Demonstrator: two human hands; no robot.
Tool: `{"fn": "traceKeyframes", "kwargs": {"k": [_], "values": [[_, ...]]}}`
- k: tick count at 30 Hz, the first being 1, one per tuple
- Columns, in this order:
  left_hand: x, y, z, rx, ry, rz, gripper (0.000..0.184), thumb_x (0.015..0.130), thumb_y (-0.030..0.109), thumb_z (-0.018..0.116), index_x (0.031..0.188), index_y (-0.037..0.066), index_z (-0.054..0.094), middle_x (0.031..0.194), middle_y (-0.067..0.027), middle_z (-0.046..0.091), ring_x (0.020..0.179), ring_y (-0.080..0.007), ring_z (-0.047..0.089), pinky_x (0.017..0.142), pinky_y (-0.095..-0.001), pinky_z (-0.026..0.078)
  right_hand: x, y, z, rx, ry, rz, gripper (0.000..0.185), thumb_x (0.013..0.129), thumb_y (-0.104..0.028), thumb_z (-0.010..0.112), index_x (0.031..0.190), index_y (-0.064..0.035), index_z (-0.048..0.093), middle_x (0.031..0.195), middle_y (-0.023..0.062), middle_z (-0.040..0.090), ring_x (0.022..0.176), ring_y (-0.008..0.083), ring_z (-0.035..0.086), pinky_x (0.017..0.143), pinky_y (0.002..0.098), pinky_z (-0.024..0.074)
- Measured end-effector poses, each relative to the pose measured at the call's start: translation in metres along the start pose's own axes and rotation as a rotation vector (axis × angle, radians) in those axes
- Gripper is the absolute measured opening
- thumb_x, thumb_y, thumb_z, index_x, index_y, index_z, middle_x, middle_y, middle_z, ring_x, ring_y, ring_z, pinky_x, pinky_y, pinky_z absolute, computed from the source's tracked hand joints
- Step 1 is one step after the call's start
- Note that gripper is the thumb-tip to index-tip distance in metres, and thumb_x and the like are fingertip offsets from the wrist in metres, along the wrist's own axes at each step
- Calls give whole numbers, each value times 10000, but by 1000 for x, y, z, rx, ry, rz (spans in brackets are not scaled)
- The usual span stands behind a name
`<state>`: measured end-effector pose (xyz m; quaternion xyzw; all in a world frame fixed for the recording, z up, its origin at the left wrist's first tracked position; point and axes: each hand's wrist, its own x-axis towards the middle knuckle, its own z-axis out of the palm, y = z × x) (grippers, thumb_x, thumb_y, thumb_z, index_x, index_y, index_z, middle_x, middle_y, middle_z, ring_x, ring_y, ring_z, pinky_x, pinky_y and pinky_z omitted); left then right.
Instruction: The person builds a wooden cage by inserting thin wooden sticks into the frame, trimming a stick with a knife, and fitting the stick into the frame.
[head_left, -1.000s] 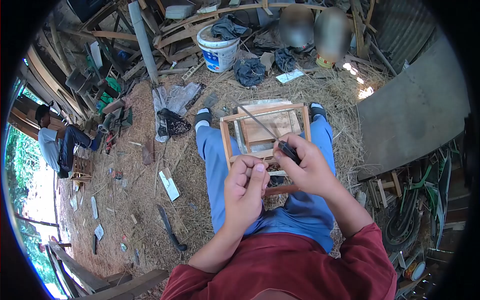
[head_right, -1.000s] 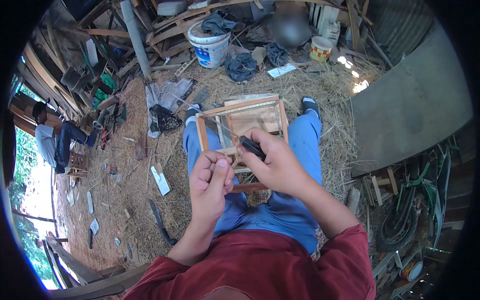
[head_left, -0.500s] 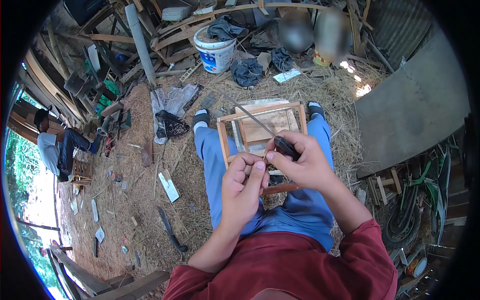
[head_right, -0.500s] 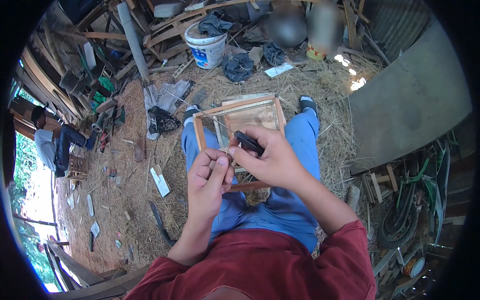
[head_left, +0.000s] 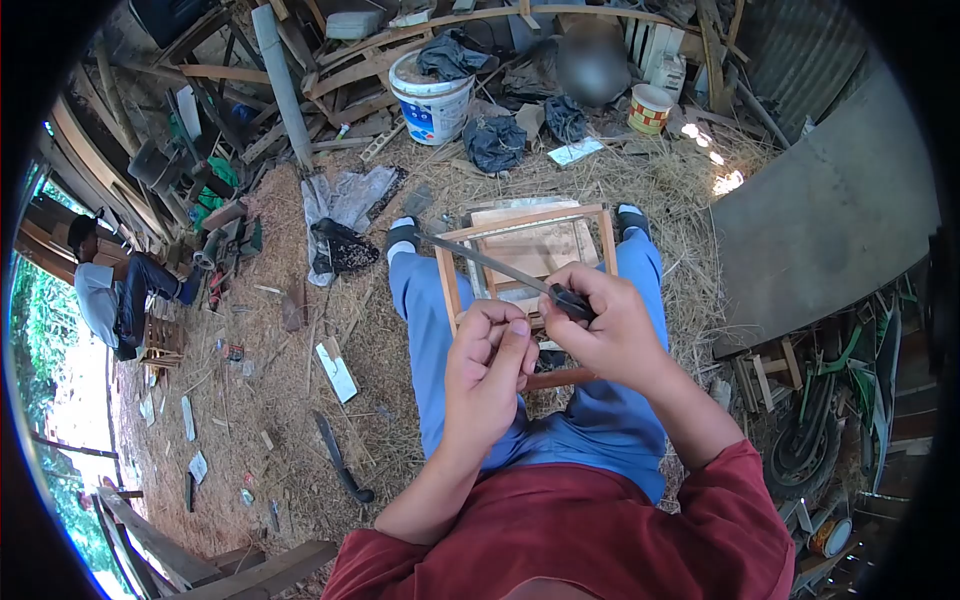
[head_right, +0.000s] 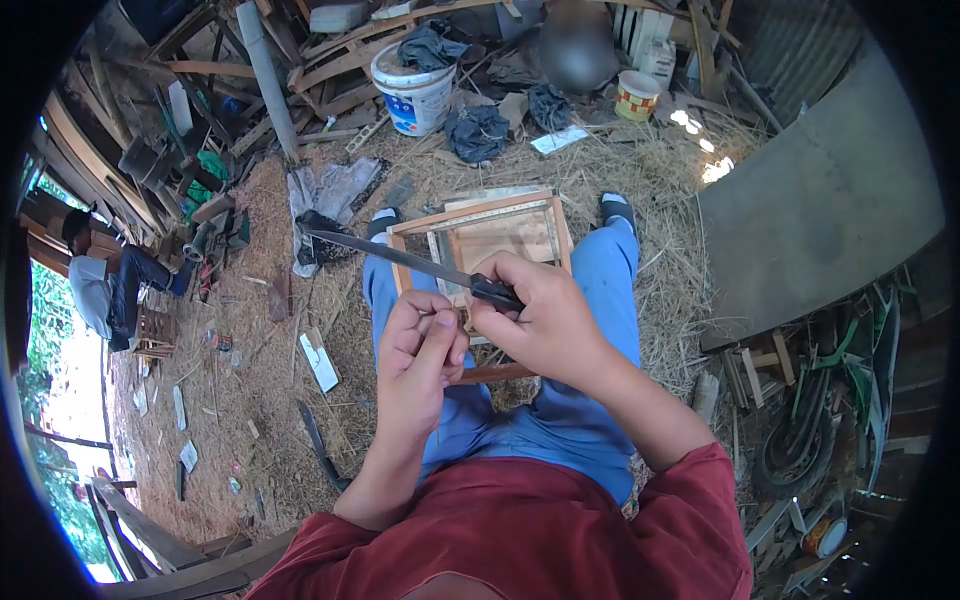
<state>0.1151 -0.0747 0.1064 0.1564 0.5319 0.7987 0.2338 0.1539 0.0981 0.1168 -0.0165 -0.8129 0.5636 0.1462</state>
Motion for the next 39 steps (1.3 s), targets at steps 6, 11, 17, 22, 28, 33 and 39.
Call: {"fn": "traceKeyframes", "kwargs": {"k": [6, 11, 17, 22, 28, 33, 39], "values": [[2, -1, -3, -50, -35, -53, 73, 1116, 168, 531, 1151, 104, 526, 749, -14, 553, 548, -17, 336, 483, -193, 259, 4, 12, -4, 25, 12, 32, 92, 915, -83, 679, 973, -15, 660, 747, -43, 560, 687, 37, 490, 596, 242, 402], [5, -5, -2, -36, -32, -61, 82, 1115, 173, 538, 1155, 103, 529, 741, -8, 561, 544, -16, 347, 482, -195, 262, 3, -1, -5, 192, -27, 153, 100, 920, -105, 690, 985, -32, 669, 743, -87, 520, 664, 4, 441, 569, 219, 343], [6, -4, -2, -19, -28, -68, 61, 1109, 142, 542, 1131, 86, 532, 734, 10, 565, 571, -16, 390, 504, -201, 285, 5, 2, -5, 157, -35, 104, 116, 928, -117, 722, 991, -28, 682, 695, -105, 487, 635, -1, 412, 539, 221, 324], [6, -4, -3, -30, -15, -73, 39, 1104, 105, 539, 1100, 68, 529, 733, 16, 561, 607, -21, 437, 529, -208, 314, 6, 2, -1, 158, -38, 86, 119, 910, -122, 745, 936, -24, 683, 671, -93, 467, 628, 1, 390, 537, 224, 309], [5, -4, -4, -48, -16, -67, 31, 1107, 101, 534, 1104, 71, 541, 752, 23, 556, 617, -18, 441, 529, -204, 313, 7, 5, 5, 158, -14, 103, 125, 861, -108, 746, 903, -15, 674, 669, -81, 474, 624, 10, 397, 540, 230, 321], [5, -8, -7, -24, -23, -48, 69, 1111, 147, 536, 1166, 106, 545, 764, 6, 541, 584, -10, 361, 503, -188, 265, 6, -1, 9, 146, -3, 94, 113, 843, -95, 736, 886, -15, 668, 661, -69, 497, 626, 16, 420, 551, 224, 344], [5, -12, -8, 17, -31, -22, 63, 1116, 146, 523, 1166, 115, 543, 761, 11, 526, 582, -12, 359, 504, -184, 264, 4, -5, 10, 112, 19, 96, 107, 823, -94, 726, 867, -17, 667, 666, -48, 547, 632, 25, 462, 553, 233, 370]]}}
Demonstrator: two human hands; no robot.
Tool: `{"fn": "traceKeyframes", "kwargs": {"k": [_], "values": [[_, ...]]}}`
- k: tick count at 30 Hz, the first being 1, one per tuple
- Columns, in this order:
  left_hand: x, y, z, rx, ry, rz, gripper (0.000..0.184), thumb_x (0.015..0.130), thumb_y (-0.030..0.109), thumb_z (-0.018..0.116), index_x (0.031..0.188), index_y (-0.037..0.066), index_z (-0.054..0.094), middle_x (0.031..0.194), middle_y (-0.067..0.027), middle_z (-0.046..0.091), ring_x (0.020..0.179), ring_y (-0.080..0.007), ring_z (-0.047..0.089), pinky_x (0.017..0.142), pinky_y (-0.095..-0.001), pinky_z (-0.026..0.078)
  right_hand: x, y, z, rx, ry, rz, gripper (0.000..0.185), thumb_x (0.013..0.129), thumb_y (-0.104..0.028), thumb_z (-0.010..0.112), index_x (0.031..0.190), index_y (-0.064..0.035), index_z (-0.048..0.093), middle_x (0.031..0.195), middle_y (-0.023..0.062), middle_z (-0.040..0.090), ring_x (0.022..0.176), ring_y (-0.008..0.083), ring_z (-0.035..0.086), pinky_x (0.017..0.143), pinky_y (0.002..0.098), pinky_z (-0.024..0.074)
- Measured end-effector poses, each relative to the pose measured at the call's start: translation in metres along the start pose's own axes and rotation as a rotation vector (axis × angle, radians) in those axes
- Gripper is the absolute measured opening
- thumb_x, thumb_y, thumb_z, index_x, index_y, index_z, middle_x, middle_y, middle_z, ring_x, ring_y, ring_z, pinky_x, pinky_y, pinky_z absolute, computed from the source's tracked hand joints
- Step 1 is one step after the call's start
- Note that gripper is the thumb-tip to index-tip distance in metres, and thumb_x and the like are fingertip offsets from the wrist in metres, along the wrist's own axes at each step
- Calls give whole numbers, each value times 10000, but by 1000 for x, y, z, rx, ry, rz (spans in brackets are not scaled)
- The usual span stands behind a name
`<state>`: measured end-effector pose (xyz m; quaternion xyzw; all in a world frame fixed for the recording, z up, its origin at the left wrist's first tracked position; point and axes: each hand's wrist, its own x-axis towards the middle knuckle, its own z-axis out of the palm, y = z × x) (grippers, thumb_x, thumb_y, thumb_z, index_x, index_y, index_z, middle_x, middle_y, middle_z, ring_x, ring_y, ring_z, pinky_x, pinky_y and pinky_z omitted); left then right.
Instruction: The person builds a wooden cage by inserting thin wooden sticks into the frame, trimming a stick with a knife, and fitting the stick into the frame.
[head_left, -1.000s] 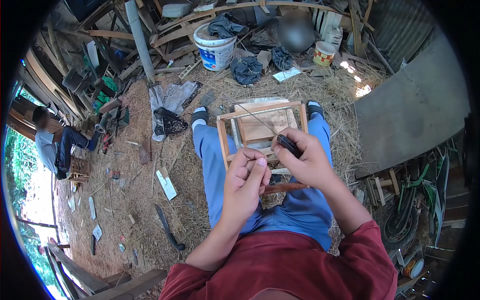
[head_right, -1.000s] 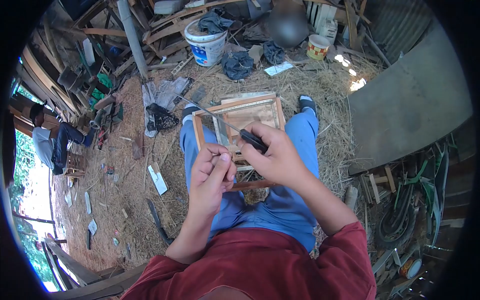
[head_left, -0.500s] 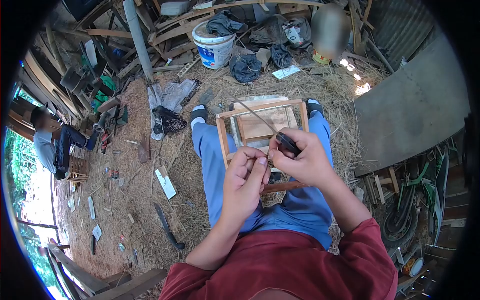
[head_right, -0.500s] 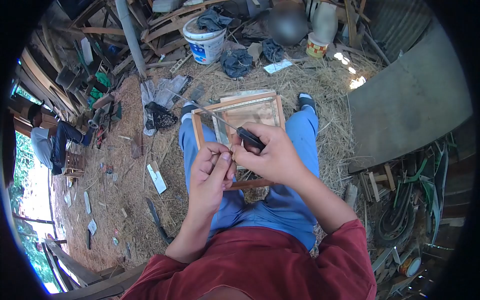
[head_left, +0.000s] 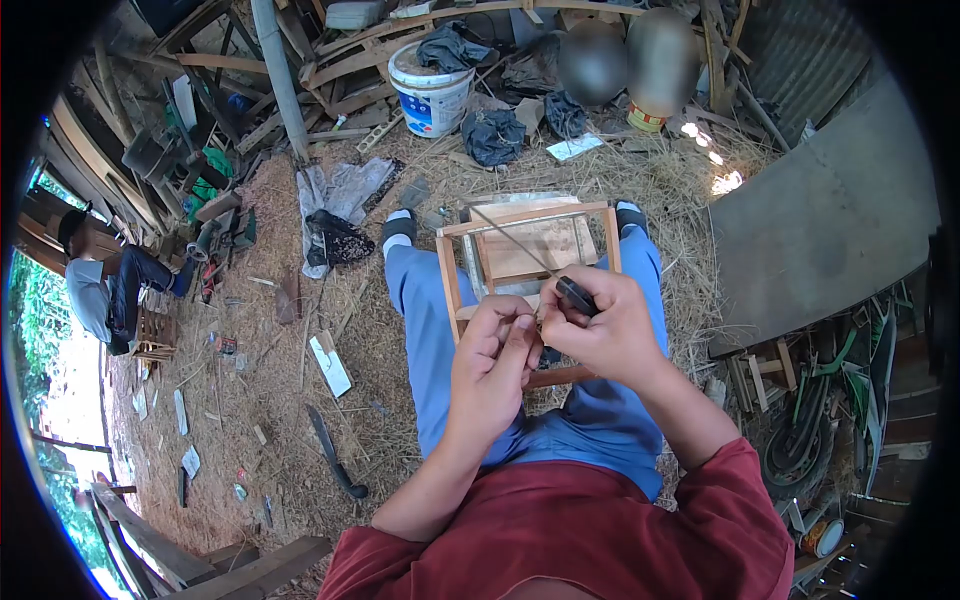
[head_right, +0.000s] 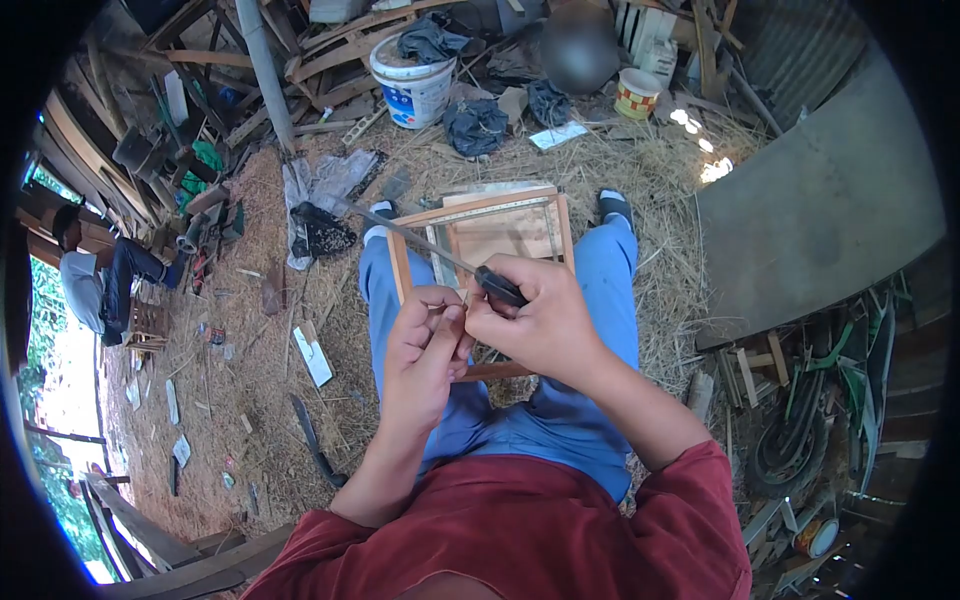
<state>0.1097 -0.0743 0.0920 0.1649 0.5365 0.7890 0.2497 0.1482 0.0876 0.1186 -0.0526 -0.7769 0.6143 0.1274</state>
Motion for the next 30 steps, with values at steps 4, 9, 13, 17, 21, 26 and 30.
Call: {"fn": "traceKeyframes", "kwargs": {"k": [4, 9, 13, 17, 21, 26, 30], "values": [[2, 1, 2, -19, 40, 16, 67, 1123, 150, 503, 1172, 121, 539, 754, 7, 526, 572, -18, 374, 495, -187, 284, -4, 2, -1, -87, -5, -63, 104, 819, -92, 723, 869, -16, 672, 666, -38, 562, 635, 27, 485, 551, 242, 385], [19, 13, -14, -97, 129, 76, 87, 1132, 167, 489, 1165, 92, 520, 731, 14, 514, 588, -37, 401, 522, -215, 346, -2, 1, -5, -126, 128, -96, 55, 834, -62, 695, 858, -27, 661, 679, -63, 549, 643, 24, 482, 563, 230, 392], [26, 20, -19, -252, 128, -11, 91, 1130, 188, 497, 1149, 106, 530, 735, 16, 504, 590, -44, 396, 528, -214, 358, 2, 21, -35, 1, 246, 6, 96, 925, -93, 671, 863, -21, 657, 691, -72, 539, 645, 15, 459, 562, 245, 378], [28, 19, -21, -378, 81, -75, 87, 1129, 200, 508, 1149, 121, 538, 726, 38, 458, 578, -33, 364, 515, -201, 323, 4, 18, -57, 86, 345, 123, 145, 1021, -143, 664, 931, -30, 656, 779, -93, 555, 692, 4, 444, 585, 238, 350], [34, 16, -21, -246, 89, -65, 146, 1134, 263, 513, 1080, 136, 561, 710, 43, 414, 537, -29, 317, 472, -195, 258, 9, 38, -77, 192, 352, 161, 230, 1062, -250, 626, 1099, -24, 652, 787, -83, 504, 661, 15, 424, 575, 225, 334], [40, 13, -20, -214, 136, -98, 191, 1123, 281, 543, 1004, 131, 557, 659, 66, 386, 505, -18, 300, 442, -199, 231, 21, 56, -94, 298, 362, 334, 306, 1081, -297, 538, 1112, -27, 679, 766, -55, 507, 640, 53, 430, 575, 246, 348], [50, 11, -14, -95, 139, -16, 204, 1110, 253, 576, 972, 103, 570, 658, 82, 416, 546, -2, 331, 470, -202, 245, 71, 138, -120, -119, 387, 355, 305, 1018, -238, 535, 1112, 6, 692, 793, 62, 609, 683, 177, 548, 642, 362, 449]]}}
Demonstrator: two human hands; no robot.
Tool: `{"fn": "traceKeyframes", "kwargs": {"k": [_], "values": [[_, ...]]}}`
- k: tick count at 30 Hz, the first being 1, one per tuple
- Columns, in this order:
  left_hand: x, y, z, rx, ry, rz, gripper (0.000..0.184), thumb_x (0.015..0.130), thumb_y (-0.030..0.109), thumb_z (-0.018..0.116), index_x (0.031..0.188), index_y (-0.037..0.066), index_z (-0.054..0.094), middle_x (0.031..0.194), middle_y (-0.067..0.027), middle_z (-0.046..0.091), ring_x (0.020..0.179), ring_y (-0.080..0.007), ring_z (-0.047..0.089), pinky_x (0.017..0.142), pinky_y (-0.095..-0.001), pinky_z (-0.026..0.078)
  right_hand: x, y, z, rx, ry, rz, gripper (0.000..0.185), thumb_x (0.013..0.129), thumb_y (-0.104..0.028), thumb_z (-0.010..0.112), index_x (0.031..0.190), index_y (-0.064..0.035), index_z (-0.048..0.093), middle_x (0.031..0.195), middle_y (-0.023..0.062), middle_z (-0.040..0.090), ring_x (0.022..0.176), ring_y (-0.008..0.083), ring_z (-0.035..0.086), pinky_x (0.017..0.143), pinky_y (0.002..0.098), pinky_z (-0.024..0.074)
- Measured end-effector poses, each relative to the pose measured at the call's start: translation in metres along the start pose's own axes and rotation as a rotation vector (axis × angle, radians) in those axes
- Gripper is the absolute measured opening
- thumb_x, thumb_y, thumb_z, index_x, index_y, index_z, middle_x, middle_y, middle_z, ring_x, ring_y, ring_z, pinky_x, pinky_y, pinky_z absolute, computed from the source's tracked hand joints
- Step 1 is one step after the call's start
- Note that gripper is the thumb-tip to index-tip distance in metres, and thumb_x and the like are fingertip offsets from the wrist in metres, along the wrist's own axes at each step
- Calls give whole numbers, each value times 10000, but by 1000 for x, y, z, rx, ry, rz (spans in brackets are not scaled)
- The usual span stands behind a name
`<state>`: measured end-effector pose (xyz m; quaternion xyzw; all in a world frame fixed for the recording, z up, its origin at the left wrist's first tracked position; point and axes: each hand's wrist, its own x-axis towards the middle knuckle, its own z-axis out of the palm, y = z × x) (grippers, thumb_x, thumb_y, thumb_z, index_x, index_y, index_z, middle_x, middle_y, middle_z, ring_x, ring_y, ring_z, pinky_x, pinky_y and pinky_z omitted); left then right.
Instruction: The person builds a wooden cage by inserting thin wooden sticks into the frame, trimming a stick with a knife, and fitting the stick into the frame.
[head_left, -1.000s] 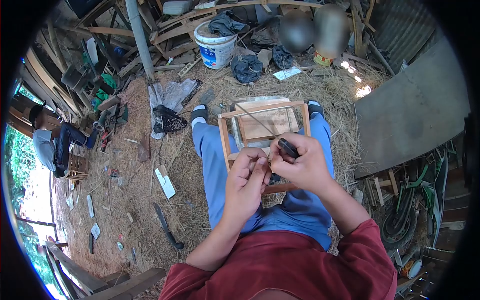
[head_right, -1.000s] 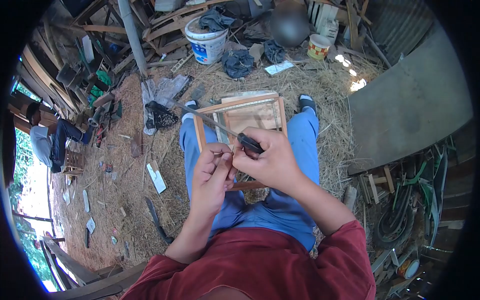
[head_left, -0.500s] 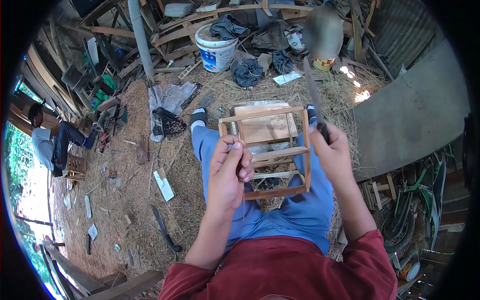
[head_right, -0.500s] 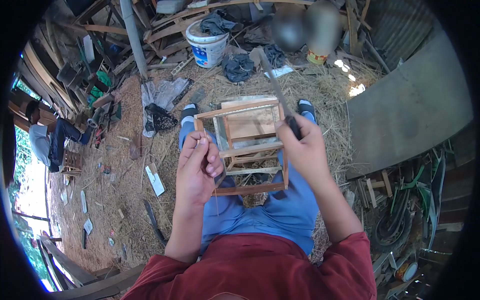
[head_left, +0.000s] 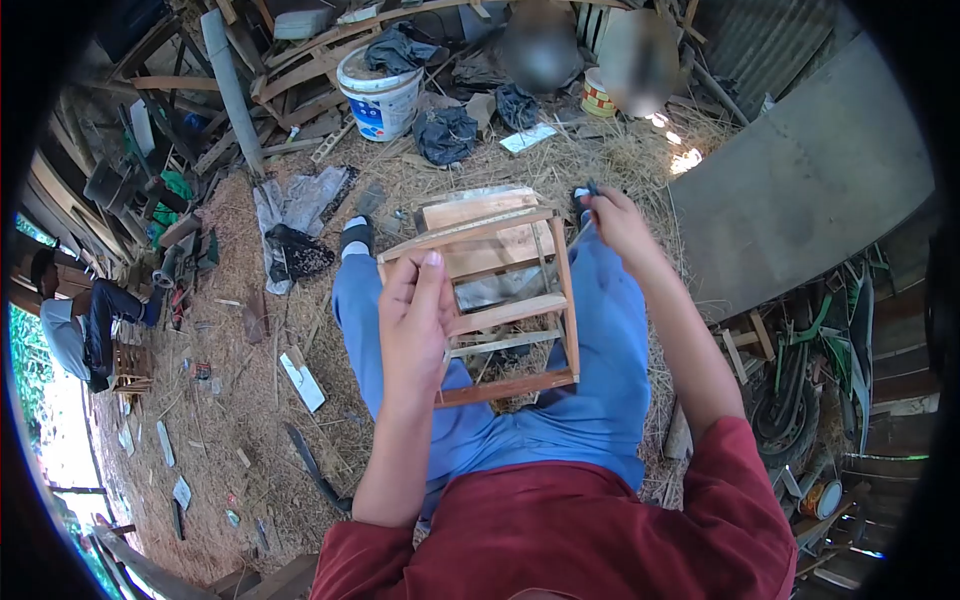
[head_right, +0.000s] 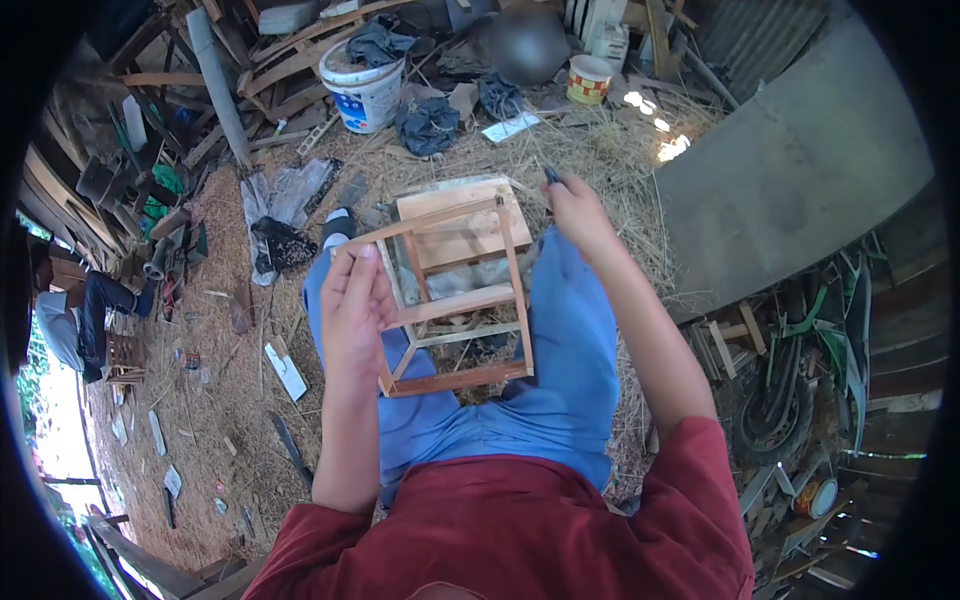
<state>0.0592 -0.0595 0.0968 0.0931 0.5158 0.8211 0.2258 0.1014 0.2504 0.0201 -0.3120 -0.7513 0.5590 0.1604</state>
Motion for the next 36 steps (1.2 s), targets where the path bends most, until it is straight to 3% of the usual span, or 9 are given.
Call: {"fn": "traceKeyframes", "kwargs": {"k": [3, 8, 12, 21, 24, 28, 30, 32, 36], "values": [[11, -5, 2, 127, 23, 45, 204, 1101, 247, 595, 963, 98, 572, 660, 94, 405, 548, 7, 318, 476, -211, 238, 70, 51, 20, -383, -53, -33, 346, 969, -227, 553, 1147, 36, 693, 980, 254, 738, 889, 371, 718, 810, 472, 534], [16, -10, -10, 153, 45, 3, 221, 1121, 241, 526, 945, 107, 539, 627, 85, 344, 493, -18, 286, 443, -226, 217, 115, 115, 52, -926, -322, -80, 367, 940, -215, 570, 1237, -67, 728, 1156, 232, 746, 1089, 406, 719, 947, 466, 561], [12, -4, -18, -110, -47, -66, 195, 1137, 231, 470, 1008, 98, 532, 631, 67, 329, 490, -36, 285, 446, -225, 247, 109, 127, 66, -944, -115, -22, 338, 929, -205, 598, 1217, -121, 754, 1165, 202, 751, 1111, 396, 710, 977, 463, 560], [27, 6, -25, -322, -83, -44, 130, 1152, 242, 436, 1149, 132, 505, 639, 29, 351, 505, -83, 308, 461, -249, 318, 172, 240, 113, -519, -455, -113, 275, 864, -269, 728, 1038, -65, 787, 986, 239, 760, 957, 376, 742, 844, 448, 569], [34, 3, -26, -478, -127, -29, 119, 1139, 244, 484, 1154, 134, 528, 692, 19, 427, 584, -101, 408, 534, -252, 388, 163, 237, 103, -458, -463, -184, 392, 883, -320, 730, 1175, -58, 733, 1087, 239, 755, 1014, 393, 732, 844, 464, 572], [34, 10, -7, -520, 101, -51, 124, 1104, 253, 579, 1157, 140, 576, 863, -1, 595, 826, -142, 608, 763, -317, 548, 109, 111, 52, -1033, -265, -167, 459, 935, -366, 694, 1282, -65, 681, 1128, 247, 740, 1057, 401, 723, 880, 490, 571], [38, 1, -21, -551, -5, -6, 138, 1087, 259, 615, 1153, 141, 594, 943, -8, 637, 941, -157, 642, 887, -368, 567, 90, 61, 31, -1134, -189, -109, 460, 950, -377, 682, 1288, -66, 676, 1123, 251, 736, 1072, 401, 719, 895, 502, 569], [37, -3, -26, -577, -106, -1, 151, 1086, 275, 617, 1149, 138, 599, 963, 1, 629, 934, -152, 629, 890, -379, 564, 47, 4, 12, -850, 78, -185, 388, 969, -302, 681, 1259, -43, 683, 1123, 237, 734, 1110, 383, 716, 909, 495, 572], [47, -2, -16, -596, -161, 71, 124, 1074, 258, 639, 1140, 158, 609, 1061, 21, 616, 1018, -150, 601, 930, -376, 499, -54, -83, 3, -192, 6, -490, 268, 957, -108, 692, 1206, -8, 695, 1061, 184, 734, 1004, 348, 719, 885, 425, 566]]}}
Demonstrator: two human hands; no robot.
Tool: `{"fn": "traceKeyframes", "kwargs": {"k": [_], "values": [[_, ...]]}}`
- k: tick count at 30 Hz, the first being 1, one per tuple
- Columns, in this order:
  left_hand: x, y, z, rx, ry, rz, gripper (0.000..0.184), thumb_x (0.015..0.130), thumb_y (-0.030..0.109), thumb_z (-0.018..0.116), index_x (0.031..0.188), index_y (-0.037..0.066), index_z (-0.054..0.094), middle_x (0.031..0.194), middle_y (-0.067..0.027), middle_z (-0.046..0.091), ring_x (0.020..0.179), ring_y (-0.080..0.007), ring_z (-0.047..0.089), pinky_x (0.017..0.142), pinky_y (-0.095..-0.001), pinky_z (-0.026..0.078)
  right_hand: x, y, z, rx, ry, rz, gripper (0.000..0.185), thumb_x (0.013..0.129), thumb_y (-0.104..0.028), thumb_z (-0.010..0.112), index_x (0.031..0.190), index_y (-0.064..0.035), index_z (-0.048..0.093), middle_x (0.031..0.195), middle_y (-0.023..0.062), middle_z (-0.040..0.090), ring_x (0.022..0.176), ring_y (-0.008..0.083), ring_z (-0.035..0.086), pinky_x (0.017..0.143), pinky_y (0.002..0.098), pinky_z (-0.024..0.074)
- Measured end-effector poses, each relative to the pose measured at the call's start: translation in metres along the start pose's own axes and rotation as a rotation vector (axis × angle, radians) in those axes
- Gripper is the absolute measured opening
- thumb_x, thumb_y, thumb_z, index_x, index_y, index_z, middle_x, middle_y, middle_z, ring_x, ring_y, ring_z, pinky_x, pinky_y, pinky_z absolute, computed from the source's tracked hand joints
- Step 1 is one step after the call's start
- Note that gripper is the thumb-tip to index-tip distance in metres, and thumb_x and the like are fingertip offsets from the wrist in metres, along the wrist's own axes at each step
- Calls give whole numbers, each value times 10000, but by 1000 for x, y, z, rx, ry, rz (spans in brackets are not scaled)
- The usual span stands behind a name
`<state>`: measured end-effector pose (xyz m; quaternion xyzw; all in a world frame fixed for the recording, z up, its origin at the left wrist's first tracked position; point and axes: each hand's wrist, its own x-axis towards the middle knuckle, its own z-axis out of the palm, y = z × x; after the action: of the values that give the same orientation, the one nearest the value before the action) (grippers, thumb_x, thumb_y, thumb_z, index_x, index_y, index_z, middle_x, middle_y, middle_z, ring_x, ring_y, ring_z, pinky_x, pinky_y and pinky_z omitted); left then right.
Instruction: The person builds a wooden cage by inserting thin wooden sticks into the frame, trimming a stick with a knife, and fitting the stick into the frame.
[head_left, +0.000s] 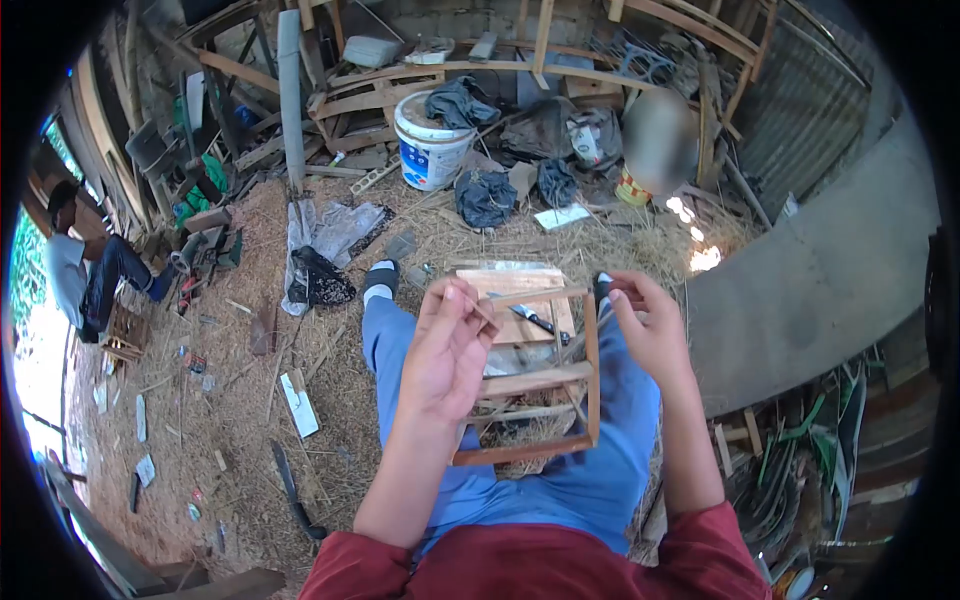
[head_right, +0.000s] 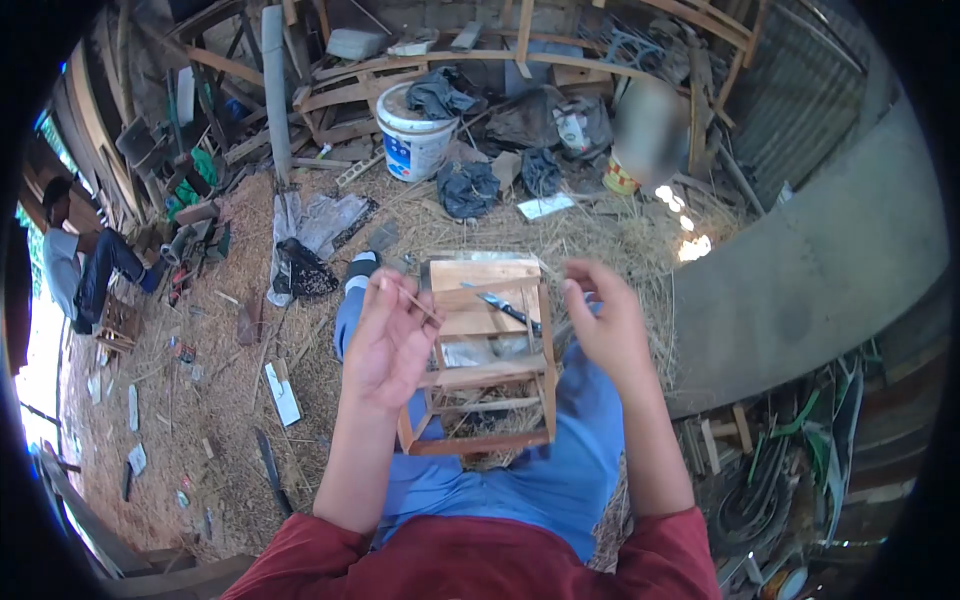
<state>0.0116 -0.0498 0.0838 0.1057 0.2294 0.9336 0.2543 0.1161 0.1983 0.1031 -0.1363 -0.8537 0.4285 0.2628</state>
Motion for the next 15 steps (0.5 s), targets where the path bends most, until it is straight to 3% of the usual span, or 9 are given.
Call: {"fn": "traceKeyframes", "kwargs": {"k": [1, 3, 6, 9, 13, 15], "values": [[0, 2, 10, -5, 40, -15, 111, 1073, 250, 638, 1139, 166, 608, 1057, 21, 615, 1045, -159, 597, 934, -365, 471, -15, -21, 0, 3, 10, 16, 268, 957, -108, 692, 1206, -8, 695, 1061, 184, 734, 1004, 348, 719, 885, 425, 566], [-1, 5, 21, -5, 21, -23, 112, 1074, 255, 636, 1137, 167, 608, 1059, 20, 615, 1051, -165, 597, 930, -361, 471, -39, -50, 5, -64, -85, -391, 253, 934, -103, 724, 1172, -22, 705, 1020, 158, 726, 950, 309, 711, 862, 388, 553], [-7, 5, 29, -5, 5, -29, 126, 1071, 272, 638, 1131, 166, 608, 1055, 12, 619, 1057, -182, 597, 921, -362, 473, -63, -72, 27, -78, -26, -492, 208, 916, -46, 731, 1121, -18, 716, 1013, 138, 726, 925, 272, 714, 808, 352, 548], [-15, 10, 30, 29, -29, -20, 97, 1089, 280, 604, 1096, 184, 618, 1023, 22, 641, 1053, -171, 619, 936, -377, 481, -76, -79, 41, 130, -98, -359, 155, 918, -1, 718, 1073, -6, 721, 961, 123, 708, 816, 269, 695, 718, 339, 537], [-27, 22, 18, 258, 64, 89, 91, 1069, 216, 627, 1042, 129, 628, 979, 4, 643, 950, -148, 606, 889, -347, 465, -87, -86, 49, 129, -143, -211, 76, 921, 13, 712, 996, 2, 714, 838, 111, 638, 655, 256, 617, 606, 349, 496], [-26, 24, 1, 414, 148, 184, 102, 1054, 175, 640, 999, 90, 640, 933, -5, 644, 875, -135, 605, 835, -322, 469, -94, -79, 48, 74, -139, -202, 67, 922, 5, 712, 989, 2, 714, 839, 111, 640, 661, 240, 623, 603, 346, 494]]}}
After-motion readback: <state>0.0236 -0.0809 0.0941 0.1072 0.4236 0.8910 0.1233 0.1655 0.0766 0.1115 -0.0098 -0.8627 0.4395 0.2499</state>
